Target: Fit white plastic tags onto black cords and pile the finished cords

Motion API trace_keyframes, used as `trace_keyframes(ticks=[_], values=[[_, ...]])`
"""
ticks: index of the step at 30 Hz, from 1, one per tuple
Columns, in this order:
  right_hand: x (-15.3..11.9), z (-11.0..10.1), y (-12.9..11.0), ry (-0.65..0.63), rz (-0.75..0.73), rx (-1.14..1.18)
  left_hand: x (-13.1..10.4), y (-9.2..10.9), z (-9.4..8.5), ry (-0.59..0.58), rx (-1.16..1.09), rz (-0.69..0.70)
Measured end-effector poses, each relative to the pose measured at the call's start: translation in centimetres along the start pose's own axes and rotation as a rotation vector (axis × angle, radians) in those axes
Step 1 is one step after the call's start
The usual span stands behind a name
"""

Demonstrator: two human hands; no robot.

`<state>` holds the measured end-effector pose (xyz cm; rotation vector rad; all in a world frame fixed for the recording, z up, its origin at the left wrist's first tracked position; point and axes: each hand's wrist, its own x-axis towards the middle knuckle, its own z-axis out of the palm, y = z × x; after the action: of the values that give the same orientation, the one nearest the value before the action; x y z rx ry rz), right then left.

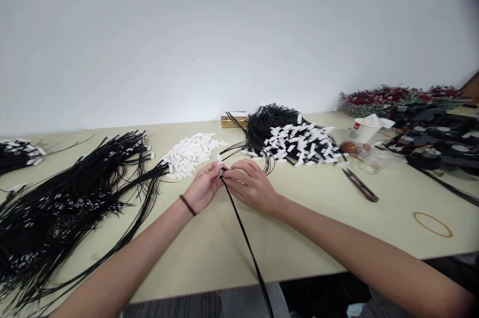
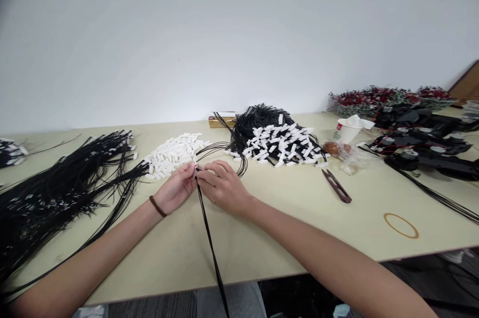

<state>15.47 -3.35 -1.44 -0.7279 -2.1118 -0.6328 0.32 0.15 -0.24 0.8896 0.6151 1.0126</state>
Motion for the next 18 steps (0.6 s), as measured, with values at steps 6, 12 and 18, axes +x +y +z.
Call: trace_keyframes(ticks=[6,12,18], values=[[0.46,-0.37,-0.39,0.022,-0.007,-0.052,-0.04,0.02,0.22,-0.03,-0.04,-0.012],[0.49,-0.48,-0.72,0.052,0.084,0.007,-0.14,0.04,0.26,-0.042,-0.056,-0.012],[0.29,-0.56,-0.44,0.069,0.162,0.143,-0.01,0.19,0.07,-0.042,-0.019,-0.002]])
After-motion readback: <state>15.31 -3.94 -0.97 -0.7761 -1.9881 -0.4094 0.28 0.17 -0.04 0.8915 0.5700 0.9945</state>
